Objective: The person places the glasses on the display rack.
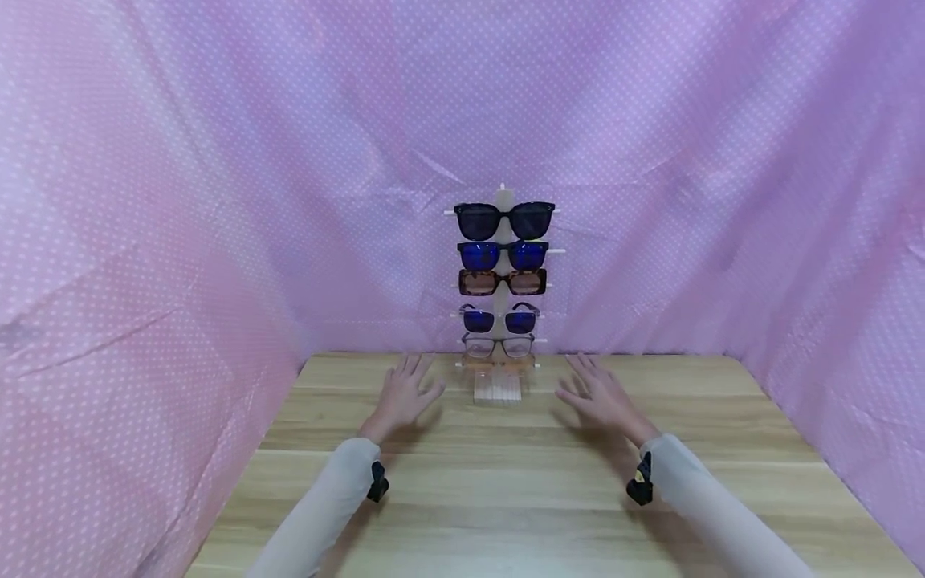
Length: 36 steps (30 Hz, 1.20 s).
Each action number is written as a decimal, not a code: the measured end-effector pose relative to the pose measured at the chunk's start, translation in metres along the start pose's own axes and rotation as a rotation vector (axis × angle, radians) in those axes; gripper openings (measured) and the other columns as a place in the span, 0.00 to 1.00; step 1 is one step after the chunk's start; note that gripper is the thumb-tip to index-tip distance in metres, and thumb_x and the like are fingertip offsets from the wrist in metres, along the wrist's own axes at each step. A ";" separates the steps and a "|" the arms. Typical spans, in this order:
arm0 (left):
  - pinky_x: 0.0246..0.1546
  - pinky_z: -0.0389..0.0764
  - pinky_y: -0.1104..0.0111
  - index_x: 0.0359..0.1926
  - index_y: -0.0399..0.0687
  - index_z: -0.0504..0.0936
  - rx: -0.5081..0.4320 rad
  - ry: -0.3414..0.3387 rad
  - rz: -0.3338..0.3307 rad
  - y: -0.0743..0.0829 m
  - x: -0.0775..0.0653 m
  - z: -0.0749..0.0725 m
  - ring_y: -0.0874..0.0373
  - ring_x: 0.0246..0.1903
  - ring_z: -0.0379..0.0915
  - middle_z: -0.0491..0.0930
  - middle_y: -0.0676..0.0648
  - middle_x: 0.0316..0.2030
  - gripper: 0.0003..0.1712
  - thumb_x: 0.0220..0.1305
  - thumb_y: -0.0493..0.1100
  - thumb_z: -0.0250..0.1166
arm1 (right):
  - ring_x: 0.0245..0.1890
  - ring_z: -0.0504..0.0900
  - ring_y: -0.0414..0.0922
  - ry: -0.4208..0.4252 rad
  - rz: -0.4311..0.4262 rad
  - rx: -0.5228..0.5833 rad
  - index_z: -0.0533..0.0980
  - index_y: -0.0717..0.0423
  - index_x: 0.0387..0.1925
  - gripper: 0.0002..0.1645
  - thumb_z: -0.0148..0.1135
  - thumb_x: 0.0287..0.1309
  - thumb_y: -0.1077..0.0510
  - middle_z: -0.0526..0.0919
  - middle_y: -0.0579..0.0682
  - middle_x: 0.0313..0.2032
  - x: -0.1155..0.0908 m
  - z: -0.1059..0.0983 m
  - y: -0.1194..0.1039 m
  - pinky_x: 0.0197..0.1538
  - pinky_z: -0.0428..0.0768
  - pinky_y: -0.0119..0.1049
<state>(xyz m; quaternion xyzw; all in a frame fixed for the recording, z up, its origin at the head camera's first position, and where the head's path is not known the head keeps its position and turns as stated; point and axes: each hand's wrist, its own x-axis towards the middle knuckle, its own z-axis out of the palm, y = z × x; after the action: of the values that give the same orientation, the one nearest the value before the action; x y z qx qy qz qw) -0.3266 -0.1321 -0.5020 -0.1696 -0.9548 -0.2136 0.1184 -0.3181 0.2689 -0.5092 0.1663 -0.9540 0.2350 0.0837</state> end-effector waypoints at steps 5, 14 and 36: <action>0.73 0.48 0.29 0.79 0.48 0.59 0.015 -0.023 -0.004 0.000 0.000 -0.003 0.29 0.77 0.44 0.54 0.33 0.77 0.41 0.73 0.59 0.59 | 0.79 0.46 0.67 -0.021 0.007 -0.019 0.51 0.55 0.80 0.50 0.57 0.69 0.36 0.48 0.66 0.79 0.002 0.003 0.000 0.75 0.43 0.74; 0.73 0.46 0.29 0.80 0.50 0.56 0.027 -0.085 -0.011 -0.004 -0.001 -0.001 0.31 0.78 0.41 0.48 0.36 0.79 0.42 0.74 0.60 0.57 | 0.79 0.44 0.68 -0.062 0.002 -0.043 0.48 0.54 0.81 0.49 0.54 0.72 0.38 0.48 0.66 0.79 0.003 0.007 0.002 0.75 0.40 0.75; 0.73 0.47 0.29 0.80 0.52 0.56 0.003 -0.149 -0.020 -0.008 -0.005 0.013 0.30 0.78 0.43 0.50 0.35 0.79 0.42 0.74 0.63 0.54 | 0.77 0.49 0.70 -0.092 0.023 -0.032 0.53 0.59 0.79 0.45 0.53 0.73 0.39 0.54 0.67 0.77 -0.003 0.011 0.004 0.74 0.47 0.76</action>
<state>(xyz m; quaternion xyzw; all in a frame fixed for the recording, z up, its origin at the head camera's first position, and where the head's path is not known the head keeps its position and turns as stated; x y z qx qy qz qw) -0.3268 -0.1350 -0.5181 -0.1754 -0.9628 -0.2003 0.0453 -0.3173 0.2675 -0.5213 0.1646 -0.9623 0.2129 0.0394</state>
